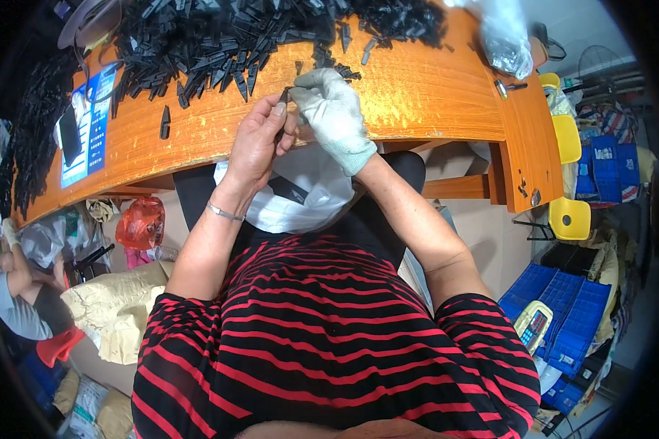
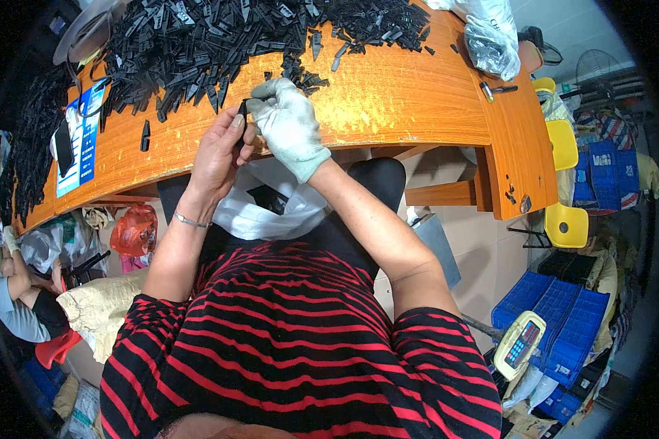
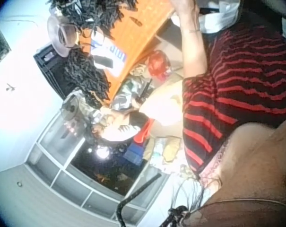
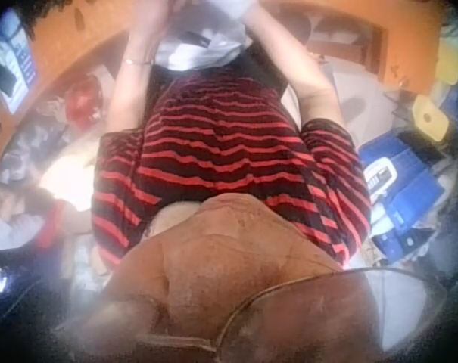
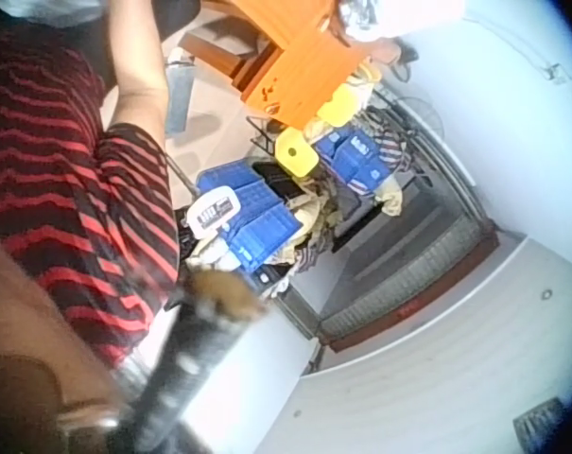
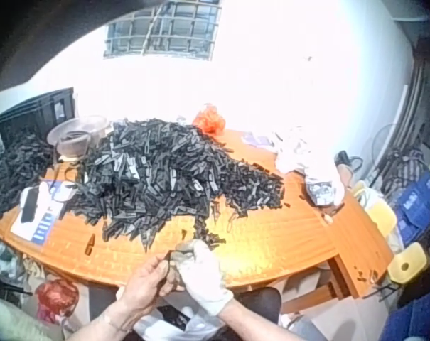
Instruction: The person cleans small black plastic parts by hand at a workstation.
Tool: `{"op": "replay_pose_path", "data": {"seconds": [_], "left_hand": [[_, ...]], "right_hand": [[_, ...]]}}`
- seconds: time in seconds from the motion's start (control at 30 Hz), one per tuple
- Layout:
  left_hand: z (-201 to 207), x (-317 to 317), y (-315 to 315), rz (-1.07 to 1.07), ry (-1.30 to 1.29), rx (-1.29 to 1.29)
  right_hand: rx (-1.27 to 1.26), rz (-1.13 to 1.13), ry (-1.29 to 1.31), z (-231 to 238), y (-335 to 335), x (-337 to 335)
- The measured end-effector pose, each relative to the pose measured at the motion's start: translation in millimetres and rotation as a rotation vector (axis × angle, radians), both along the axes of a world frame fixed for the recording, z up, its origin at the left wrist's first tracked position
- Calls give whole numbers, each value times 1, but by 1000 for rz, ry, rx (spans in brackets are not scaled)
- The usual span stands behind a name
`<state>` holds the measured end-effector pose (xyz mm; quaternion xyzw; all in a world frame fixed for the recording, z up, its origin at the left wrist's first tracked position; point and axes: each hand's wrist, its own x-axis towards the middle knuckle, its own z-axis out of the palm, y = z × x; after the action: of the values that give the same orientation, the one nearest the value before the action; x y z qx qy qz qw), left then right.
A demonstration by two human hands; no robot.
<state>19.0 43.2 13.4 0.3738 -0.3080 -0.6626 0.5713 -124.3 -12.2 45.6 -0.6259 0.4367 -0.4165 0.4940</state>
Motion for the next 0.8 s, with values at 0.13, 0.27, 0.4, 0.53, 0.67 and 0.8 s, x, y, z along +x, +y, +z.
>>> {"op": "replay_pose_path", "data": {"seconds": [0.13, 0.27, 0.4, 0.53, 0.67, 0.8], "left_hand": [[5, -3, 0, 15, -19, -1], [3, -2, 2, 26, -67, -31], [-5, -7, 4, 72, -129, -64], [-17, -13, 4, 169, -360, -69], [-21, -23, 3, 227, -264, 5], [-15, -29, 2, 194, -276, 123]], "right_hand": [[-46, -10, 69, -12, -6, -2], [-122, 35, 69, -12, -2, -4], [-350, 78, 482, -1, 4, -6], [-509, 213, 772, 0, 4, -6], [-626, 264, 787, -6, 5, -9], [-591, 244, 803, -13, 10, -16]]}}
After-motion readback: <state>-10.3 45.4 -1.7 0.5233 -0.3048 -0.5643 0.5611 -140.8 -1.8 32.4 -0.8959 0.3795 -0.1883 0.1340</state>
